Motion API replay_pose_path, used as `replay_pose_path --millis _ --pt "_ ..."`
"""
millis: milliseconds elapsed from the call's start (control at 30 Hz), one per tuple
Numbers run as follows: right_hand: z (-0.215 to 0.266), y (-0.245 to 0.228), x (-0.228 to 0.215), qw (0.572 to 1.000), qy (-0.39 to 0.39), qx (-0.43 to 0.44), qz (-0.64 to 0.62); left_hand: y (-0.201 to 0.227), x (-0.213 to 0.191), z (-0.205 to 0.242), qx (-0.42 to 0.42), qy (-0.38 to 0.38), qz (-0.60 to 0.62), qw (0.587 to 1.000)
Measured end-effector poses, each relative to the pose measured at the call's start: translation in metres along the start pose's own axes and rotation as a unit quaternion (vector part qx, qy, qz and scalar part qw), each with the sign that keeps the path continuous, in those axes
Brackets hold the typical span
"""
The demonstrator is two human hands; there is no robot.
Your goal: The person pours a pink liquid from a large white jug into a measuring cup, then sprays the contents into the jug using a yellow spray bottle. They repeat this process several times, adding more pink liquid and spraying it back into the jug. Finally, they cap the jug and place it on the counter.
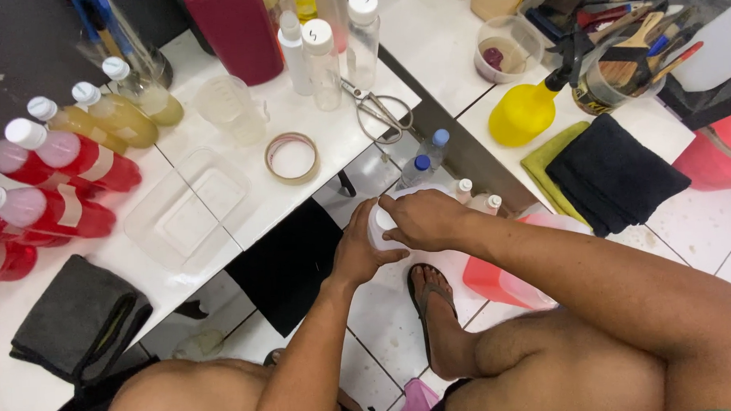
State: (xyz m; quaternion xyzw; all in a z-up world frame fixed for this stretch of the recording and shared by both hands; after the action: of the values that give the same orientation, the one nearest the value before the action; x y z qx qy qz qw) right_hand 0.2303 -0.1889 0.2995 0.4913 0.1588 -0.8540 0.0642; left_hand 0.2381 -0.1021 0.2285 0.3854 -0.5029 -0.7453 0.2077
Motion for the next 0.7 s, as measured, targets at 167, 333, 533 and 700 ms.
replay_pose_path --millis 167,333,533,700 --pt "0.017 0.042 0.001 0.997 0.006 0.072 -0.018 -0.004 -0.002 0.012 -0.023 -0.007 0.012 1.0" --pt "0.045 0.042 -0.002 0.994 -0.017 0.094 -0.051 0.0 -0.006 0.015 -0.049 -0.019 -0.001 0.999" --pt "0.068 0.029 -0.029 0.993 -0.061 0.086 -0.06 0.057 -0.021 0.031 -0.1 -0.08 -0.044 0.991" --pt "0.131 0.008 -0.144 0.981 -0.03 0.169 -0.091 0.186 -0.067 0.054 -0.082 -0.05 -0.069 0.993"
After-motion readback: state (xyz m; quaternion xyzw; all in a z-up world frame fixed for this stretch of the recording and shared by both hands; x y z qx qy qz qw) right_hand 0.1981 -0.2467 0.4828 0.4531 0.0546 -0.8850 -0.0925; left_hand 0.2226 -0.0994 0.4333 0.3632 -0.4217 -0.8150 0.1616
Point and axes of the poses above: each hand's wrist, its own z-axis away from the middle knuckle, its own x-axis out of the palm, y = z × x, the point moved 9 cm from there along -z, towards the middle knuckle, and after that the axes turned 3 degrees about -z, right-handed, at the moved point
